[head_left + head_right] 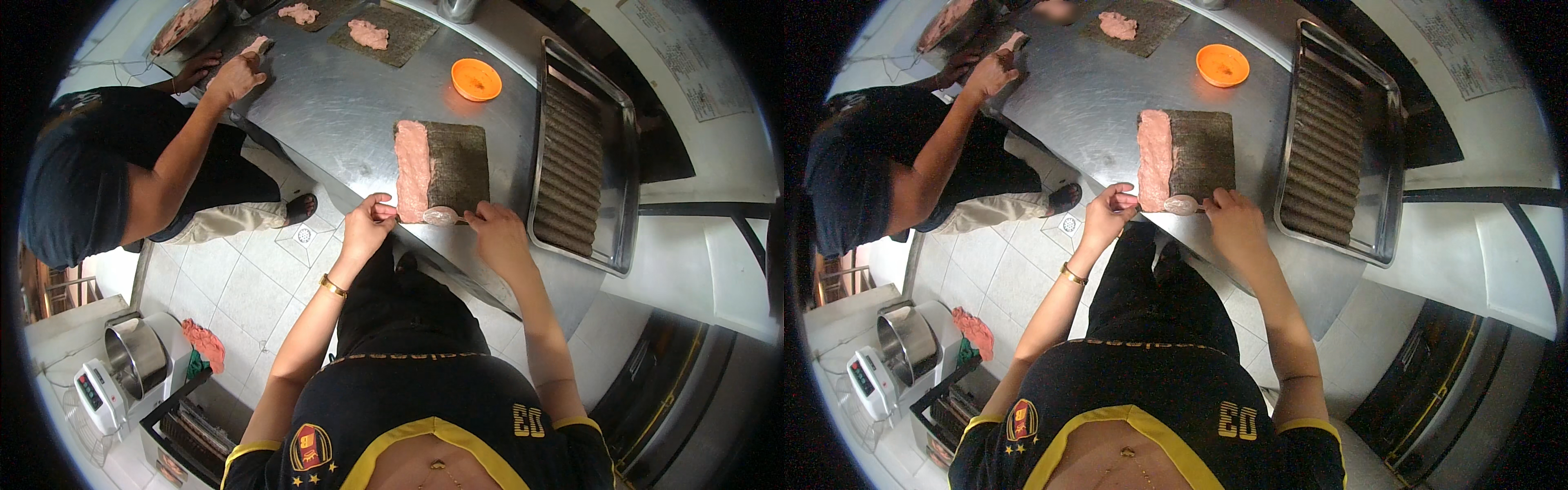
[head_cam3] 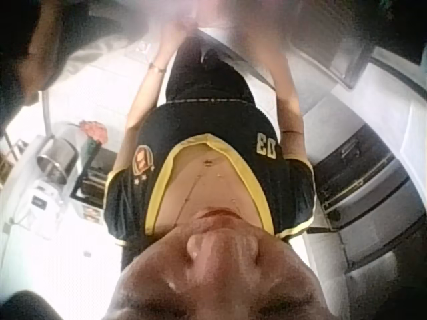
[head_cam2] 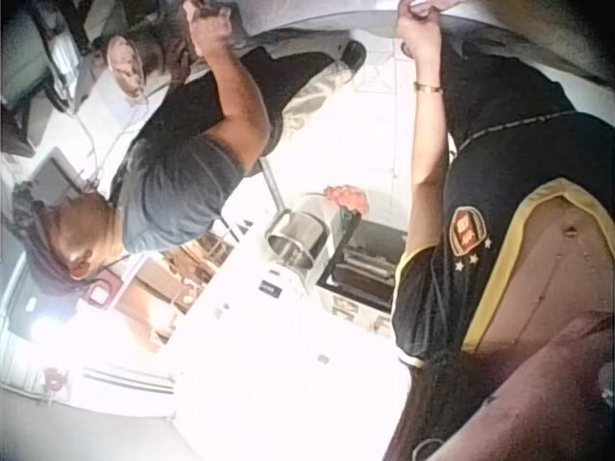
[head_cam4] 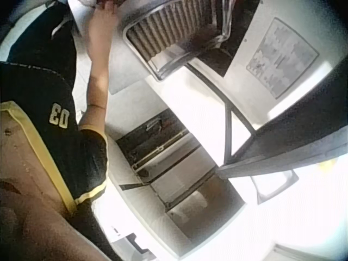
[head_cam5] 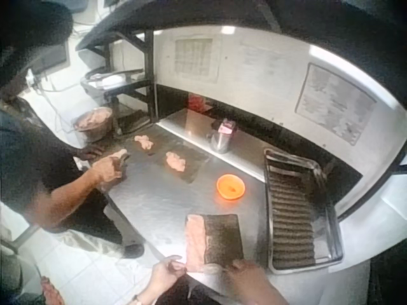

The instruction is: The person spreads minced meat onto sheets of seaweed using a spoon and their hands. They then roll the seaweed with the meat into cylindrical shapes and place them on a tray.

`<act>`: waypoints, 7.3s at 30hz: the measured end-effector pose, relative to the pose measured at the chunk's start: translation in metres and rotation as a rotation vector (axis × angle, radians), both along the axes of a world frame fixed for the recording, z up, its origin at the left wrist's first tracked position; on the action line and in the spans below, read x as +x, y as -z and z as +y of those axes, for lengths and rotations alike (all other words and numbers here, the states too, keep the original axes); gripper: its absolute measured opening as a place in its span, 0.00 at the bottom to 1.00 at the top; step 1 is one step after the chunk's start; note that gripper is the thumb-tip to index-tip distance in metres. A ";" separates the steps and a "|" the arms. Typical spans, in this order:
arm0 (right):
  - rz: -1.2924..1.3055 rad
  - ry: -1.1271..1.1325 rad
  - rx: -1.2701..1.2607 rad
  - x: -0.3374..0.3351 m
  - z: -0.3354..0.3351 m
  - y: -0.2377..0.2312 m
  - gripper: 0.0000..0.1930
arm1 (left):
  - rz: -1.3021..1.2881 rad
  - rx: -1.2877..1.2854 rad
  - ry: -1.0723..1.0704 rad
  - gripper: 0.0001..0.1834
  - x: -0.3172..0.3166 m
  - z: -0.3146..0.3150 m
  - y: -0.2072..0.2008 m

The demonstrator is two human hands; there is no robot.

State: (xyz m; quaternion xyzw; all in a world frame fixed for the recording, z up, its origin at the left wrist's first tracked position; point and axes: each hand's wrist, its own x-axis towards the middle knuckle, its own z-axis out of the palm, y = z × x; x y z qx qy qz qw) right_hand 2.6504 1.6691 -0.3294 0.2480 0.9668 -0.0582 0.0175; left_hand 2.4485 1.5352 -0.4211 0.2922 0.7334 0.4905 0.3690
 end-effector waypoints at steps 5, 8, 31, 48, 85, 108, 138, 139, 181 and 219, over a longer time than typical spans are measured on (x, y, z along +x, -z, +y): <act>0.149 0.071 -0.122 0.003 0.026 -0.011 0.13 | 0.011 0.056 0.035 0.18 -0.011 0.003 -0.001; 0.244 0.141 -0.248 -0.003 0.044 -0.010 0.12 | 0.095 0.075 0.023 0.18 -0.023 0.018 -0.001; 0.662 0.474 -0.929 -0.069 0.107 0.079 0.11 | 0.647 0.067 -0.176 0.08 -0.050 0.072 0.005; 0.938 0.548 -1.006 -0.024 0.084 0.113 0.12 | 0.647 0.078 -0.175 0.08 -0.048 0.071 -0.002; 0.904 0.514 -0.786 -0.025 0.081 0.115 0.10 | 0.639 0.144 -0.185 0.09 -0.047 0.068 0.006; 0.751 0.169 -0.676 -0.054 0.119 0.061 0.16 | 0.652 0.100 -0.181 0.08 -0.048 0.070 0.005; 0.252 -0.168 -0.457 -0.056 0.102 -0.001 0.20 | 0.611 0.120 -0.175 0.08 -0.049 0.067 0.003; 0.305 -0.116 -0.558 -0.050 0.101 0.006 0.20 | 0.615 0.104 -0.169 0.08 -0.049 0.067 0.003; -0.014 -0.304 0.132 -0.173 0.169 -0.024 0.10 | 0.557 -0.035 0.096 0.07 -0.113 0.130 0.002; -0.221 -0.247 0.141 -0.165 0.176 -0.002 0.12 | 0.507 -0.186 0.069 0.07 -0.114 0.142 -0.011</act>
